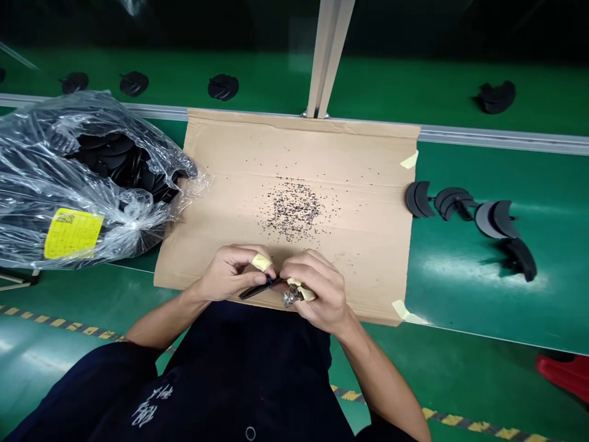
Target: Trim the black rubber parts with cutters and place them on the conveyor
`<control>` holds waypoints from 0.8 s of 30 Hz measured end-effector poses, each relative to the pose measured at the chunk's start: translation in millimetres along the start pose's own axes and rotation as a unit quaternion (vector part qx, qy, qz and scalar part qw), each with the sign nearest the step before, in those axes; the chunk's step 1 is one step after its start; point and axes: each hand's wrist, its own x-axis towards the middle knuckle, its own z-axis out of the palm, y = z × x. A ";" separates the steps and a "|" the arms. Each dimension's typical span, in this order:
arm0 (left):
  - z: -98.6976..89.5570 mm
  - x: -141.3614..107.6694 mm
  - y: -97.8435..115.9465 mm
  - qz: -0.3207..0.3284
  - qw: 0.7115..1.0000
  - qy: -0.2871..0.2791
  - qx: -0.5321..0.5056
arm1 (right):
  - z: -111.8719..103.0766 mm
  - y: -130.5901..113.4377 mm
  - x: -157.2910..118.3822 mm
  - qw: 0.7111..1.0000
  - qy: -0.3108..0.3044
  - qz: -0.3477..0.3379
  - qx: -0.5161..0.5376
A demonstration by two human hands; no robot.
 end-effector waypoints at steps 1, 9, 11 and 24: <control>0.4 0.1 -0.4 0.001 1.000 0.003 -0.002 | 1.7 -0.1 -0.8 1.000 0.011 0.000 -0.011; 7.5 -1.1 -18.0 0.001 0.998 0.059 0.025 | 5.7 -2.3 1.6 0.990 0.037 0.125 -0.061; 6.4 -3.0 -19.2 0.000 0.994 0.094 0.060 | -1.2 -1.8 3.6 0.988 -0.002 0.142 -0.064; -4.7 -3.9 -5.4 0.081 0.976 0.087 0.184 | -27.7 14.3 10.4 0.930 -0.187 0.000 -0.316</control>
